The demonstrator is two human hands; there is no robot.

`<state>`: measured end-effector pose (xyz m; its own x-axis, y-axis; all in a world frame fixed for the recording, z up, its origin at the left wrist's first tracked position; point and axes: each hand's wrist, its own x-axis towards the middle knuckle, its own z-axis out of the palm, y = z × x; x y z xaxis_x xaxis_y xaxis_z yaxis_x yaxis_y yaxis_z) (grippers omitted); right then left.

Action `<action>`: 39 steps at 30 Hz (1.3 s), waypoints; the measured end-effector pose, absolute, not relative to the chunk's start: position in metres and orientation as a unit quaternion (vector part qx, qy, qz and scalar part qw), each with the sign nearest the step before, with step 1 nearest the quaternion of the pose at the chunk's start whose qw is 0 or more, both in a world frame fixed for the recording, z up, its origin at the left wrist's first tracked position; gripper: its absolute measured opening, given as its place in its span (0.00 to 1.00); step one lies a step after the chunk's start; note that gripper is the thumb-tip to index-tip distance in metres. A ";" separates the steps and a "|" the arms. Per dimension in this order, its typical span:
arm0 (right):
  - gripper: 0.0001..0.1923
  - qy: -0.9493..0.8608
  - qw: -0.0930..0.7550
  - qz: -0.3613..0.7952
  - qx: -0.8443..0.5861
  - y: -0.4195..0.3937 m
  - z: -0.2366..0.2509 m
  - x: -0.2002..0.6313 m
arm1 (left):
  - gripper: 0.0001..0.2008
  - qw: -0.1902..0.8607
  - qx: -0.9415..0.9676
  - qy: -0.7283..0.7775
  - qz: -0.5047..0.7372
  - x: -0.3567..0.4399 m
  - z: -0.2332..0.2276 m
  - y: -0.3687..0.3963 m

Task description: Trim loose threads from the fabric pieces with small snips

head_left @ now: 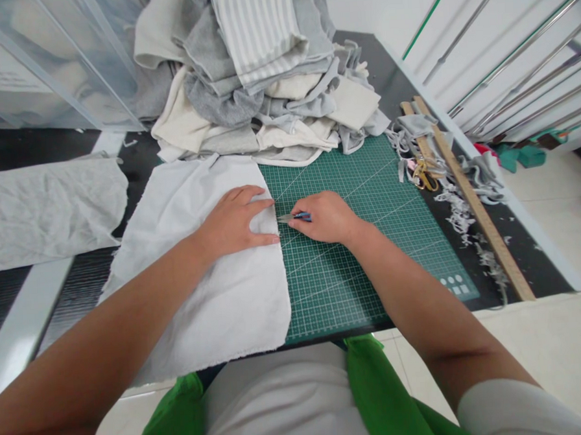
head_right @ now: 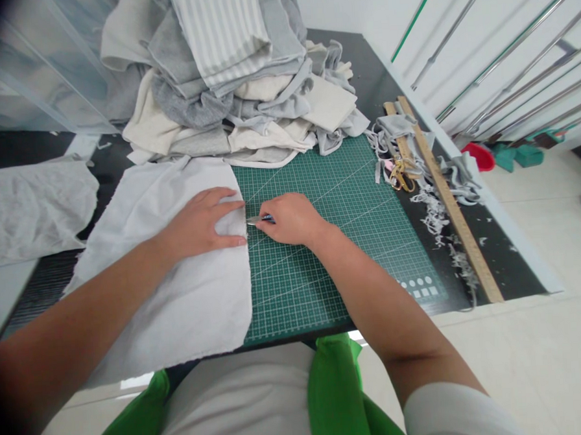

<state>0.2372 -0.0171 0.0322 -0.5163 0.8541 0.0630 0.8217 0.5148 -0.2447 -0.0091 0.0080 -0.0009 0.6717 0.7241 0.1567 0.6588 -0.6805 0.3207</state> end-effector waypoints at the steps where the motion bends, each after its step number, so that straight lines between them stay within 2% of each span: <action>1: 0.13 -0.863 0.096 0.093 -0.487 -0.017 0.031 0.237 | 0.41 0.114 0.908 0.382 0.133 -0.010 -0.001 0.010; 11: 0.14 -0.824 0.153 0.116 -0.534 -0.012 0.018 0.237 | 0.44 0.090 0.898 0.414 0.119 -0.012 -0.006 0.036; 21: 0.13 -0.813 0.176 0.116 -0.543 -0.009 0.014 0.237 | 0.37 0.052 0.896 0.437 0.054 -0.021 0.007 0.072; 28: 0.13 -0.814 0.168 0.122 -0.542 -0.008 0.015 0.237 | 0.30 0.026 0.907 0.420 0.028 -0.016 0.044 0.028; 32: 0.14 -0.821 0.167 0.117 -0.533 -0.006 0.013 0.237 | 0.26 0.012 0.902 0.429 0.045 -0.005 0.046 -0.006; 39: 0.13 -0.820 0.167 0.114 -0.535 -0.006 0.012 0.237 | 0.33 0.028 0.889 0.453 0.062 0.009 0.011 -0.015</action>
